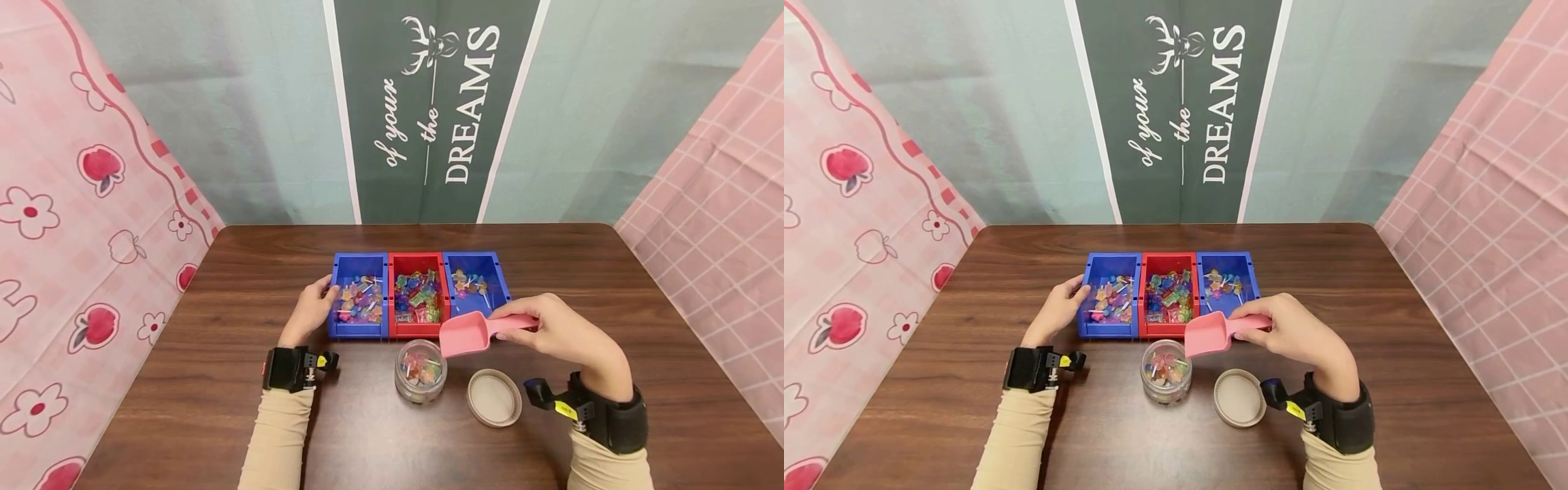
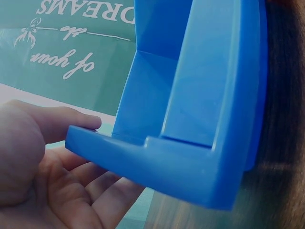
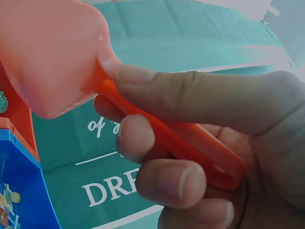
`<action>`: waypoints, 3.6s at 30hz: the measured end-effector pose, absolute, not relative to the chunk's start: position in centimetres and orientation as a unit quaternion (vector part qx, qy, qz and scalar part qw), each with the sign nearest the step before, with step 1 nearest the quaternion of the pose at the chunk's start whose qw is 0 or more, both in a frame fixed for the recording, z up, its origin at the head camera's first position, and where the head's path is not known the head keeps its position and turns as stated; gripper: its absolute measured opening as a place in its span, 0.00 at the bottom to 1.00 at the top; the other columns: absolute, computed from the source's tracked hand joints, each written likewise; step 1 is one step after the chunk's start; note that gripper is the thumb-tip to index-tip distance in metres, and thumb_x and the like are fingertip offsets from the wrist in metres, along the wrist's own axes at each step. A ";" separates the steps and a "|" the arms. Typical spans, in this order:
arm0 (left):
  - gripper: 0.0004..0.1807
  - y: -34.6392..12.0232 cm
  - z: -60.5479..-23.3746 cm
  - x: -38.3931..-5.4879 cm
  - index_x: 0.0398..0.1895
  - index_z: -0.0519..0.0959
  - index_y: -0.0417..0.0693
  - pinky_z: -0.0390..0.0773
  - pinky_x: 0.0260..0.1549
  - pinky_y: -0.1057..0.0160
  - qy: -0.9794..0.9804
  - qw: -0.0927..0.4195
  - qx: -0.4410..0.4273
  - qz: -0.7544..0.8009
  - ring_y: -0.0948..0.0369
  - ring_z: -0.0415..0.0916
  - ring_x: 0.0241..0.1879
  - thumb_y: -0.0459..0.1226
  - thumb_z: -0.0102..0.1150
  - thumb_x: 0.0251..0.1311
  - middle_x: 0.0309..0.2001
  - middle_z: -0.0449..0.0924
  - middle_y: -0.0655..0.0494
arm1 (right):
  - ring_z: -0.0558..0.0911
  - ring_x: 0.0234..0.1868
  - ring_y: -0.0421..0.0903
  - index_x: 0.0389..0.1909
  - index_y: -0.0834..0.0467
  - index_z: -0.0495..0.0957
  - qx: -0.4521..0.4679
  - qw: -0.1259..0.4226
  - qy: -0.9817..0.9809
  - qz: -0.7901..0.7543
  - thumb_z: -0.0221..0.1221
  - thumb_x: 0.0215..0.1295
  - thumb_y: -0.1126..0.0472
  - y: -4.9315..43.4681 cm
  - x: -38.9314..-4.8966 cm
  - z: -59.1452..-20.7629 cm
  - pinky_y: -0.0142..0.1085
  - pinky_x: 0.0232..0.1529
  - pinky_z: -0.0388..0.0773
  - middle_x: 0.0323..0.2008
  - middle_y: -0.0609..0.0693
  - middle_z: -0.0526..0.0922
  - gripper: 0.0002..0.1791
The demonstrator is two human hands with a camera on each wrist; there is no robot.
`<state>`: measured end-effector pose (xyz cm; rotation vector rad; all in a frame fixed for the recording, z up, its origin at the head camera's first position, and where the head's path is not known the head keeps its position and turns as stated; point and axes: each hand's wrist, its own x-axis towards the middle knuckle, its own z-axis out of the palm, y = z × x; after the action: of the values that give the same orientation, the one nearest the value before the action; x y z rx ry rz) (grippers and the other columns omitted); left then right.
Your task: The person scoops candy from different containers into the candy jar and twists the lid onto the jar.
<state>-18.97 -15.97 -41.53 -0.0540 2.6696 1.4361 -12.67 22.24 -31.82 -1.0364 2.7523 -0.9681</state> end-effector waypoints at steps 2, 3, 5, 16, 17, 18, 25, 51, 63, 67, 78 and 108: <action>0.27 -16.0 -41.5 -19.0 0.70 0.59 0.33 0.68 0.66 0.45 0.878 0.057 -0.019 0.475 0.43 0.70 0.63 0.37 0.41 0.73 0.64 0.70 0.32 | 0.69 0.24 0.26 0.37 0.57 0.85 -0.323 0.021 0.896 -0.304 0.68 0.54 0.64 22.4 -12.6 -31.7 0.25 0.24 0.70 0.24 0.40 0.82 0.08; 0.26 -16.0 -41.4 -19.0 0.70 0.59 0.33 0.68 0.66 0.45 0.878 0.057 -0.019 0.475 0.43 0.70 0.63 0.37 0.41 0.73 0.64 0.70 0.32 | 0.69 0.24 0.26 0.36 0.57 0.85 -0.316 0.021 0.900 -0.300 0.68 0.54 0.63 22.5 -12.5 -31.7 0.25 0.25 0.71 0.24 0.40 0.82 0.08; 0.26 -16.0 -41.4 -18.9 0.70 0.59 0.33 0.69 0.65 0.45 0.877 0.058 -0.019 0.477 0.43 0.71 0.63 0.37 0.41 0.73 0.64 0.70 0.32 | 0.70 0.24 0.26 0.36 0.56 0.84 -0.305 0.022 0.906 -0.292 0.68 0.54 0.62 22.6 -12.5 -31.6 0.25 0.25 0.72 0.24 0.40 0.82 0.08; 0.26 -16.1 -41.3 -19.0 0.71 0.58 0.33 0.70 0.64 0.45 0.874 0.059 -0.014 0.482 0.43 0.71 0.61 0.37 0.41 0.74 0.64 0.70 0.32 | 0.69 0.22 0.29 0.37 0.58 0.84 -0.210 0.019 0.944 -0.254 0.67 0.57 0.59 24.1 -12.4 -31.1 0.27 0.24 0.69 0.22 0.43 0.80 0.09; 0.26 -16.1 -41.4 -19.0 0.71 0.58 0.33 0.69 0.65 0.44 0.874 0.060 -0.015 0.482 0.43 0.71 0.62 0.37 0.41 0.74 0.64 0.70 0.32 | 0.69 0.21 0.29 0.37 0.59 0.84 -0.202 0.013 0.947 -0.249 0.67 0.57 0.59 24.1 -12.5 -31.1 0.27 0.24 0.69 0.21 0.44 0.80 0.09; 0.26 -16.1 -41.4 -19.0 0.71 0.58 0.33 0.69 0.65 0.44 0.874 0.061 -0.015 0.481 0.43 0.71 0.62 0.37 0.41 0.74 0.64 0.69 0.32 | 0.69 0.21 0.31 0.37 0.60 0.84 -0.196 0.008 0.950 -0.243 0.67 0.57 0.59 24.1 -12.5 -31.1 0.28 0.24 0.68 0.21 0.44 0.79 0.10; 0.27 -16.1 -41.6 -19.2 0.71 0.57 0.34 0.68 0.66 0.45 0.874 0.069 -0.019 0.480 0.43 0.70 0.63 0.38 0.40 0.74 0.65 0.68 0.32 | 0.67 0.22 0.40 0.37 0.65 0.84 -0.154 -0.012 0.964 -0.217 0.66 0.58 0.57 23.6 -13.3 -31.6 0.29 0.24 0.61 0.19 0.47 0.75 0.14; 0.27 -15.8 -41.9 -18.8 0.71 0.58 0.33 0.67 0.66 0.44 0.874 0.065 -0.022 0.482 0.42 0.70 0.64 0.37 0.41 0.74 0.65 0.68 0.32 | 0.69 0.21 0.44 0.37 0.73 0.80 -0.065 0.085 0.965 -0.241 0.59 0.60 0.62 20.2 -15.6 -34.9 0.32 0.22 0.63 0.17 0.50 0.71 0.15; 0.27 -15.6 -41.9 -19.0 0.70 0.58 0.32 0.68 0.66 0.44 0.876 0.058 -0.016 0.479 0.42 0.69 0.64 0.37 0.42 0.73 0.65 0.68 0.31 | 0.69 0.21 0.46 0.24 0.66 0.81 -0.034 0.050 0.974 -0.218 0.59 0.59 0.60 19.1 -15.5 -35.7 0.33 0.23 0.61 0.13 0.47 0.66 0.12; 0.27 -15.8 -41.8 -19.0 0.71 0.58 0.33 0.68 0.66 0.44 0.873 0.058 -0.023 0.483 0.42 0.70 0.63 0.37 0.41 0.74 0.65 0.69 0.32 | 0.71 0.23 0.48 0.24 0.65 0.80 -0.018 0.039 0.978 -0.204 0.60 0.58 0.58 18.4 -15.7 -36.0 0.34 0.23 0.62 0.16 0.51 0.70 0.13; 0.27 -16.2 -42.0 -19.1 0.71 0.58 0.34 0.68 0.66 0.45 0.876 0.062 -0.024 0.479 0.42 0.69 0.65 0.38 0.41 0.74 0.66 0.67 0.32 | 0.71 0.23 0.51 0.19 0.63 0.75 0.017 0.018 0.981 -0.194 0.60 0.56 0.58 17.0 -16.2 -37.2 0.36 0.22 0.64 0.20 0.56 0.75 0.13; 0.26 -16.0 -41.9 -19.0 0.70 0.59 0.32 0.71 0.63 0.44 0.884 0.056 -0.019 0.464 0.42 0.72 0.61 0.37 0.40 0.74 0.63 0.70 0.31 | 0.76 0.23 0.54 0.24 0.69 0.75 0.023 -0.022 0.978 -0.207 0.59 0.54 0.61 16.0 -17.4 -40.3 0.42 0.24 0.74 0.24 0.65 0.80 0.13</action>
<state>-18.98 -15.98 -41.90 -0.0587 2.6819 1.4065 -17.40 15.98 -40.31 0.0740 3.1146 -0.6609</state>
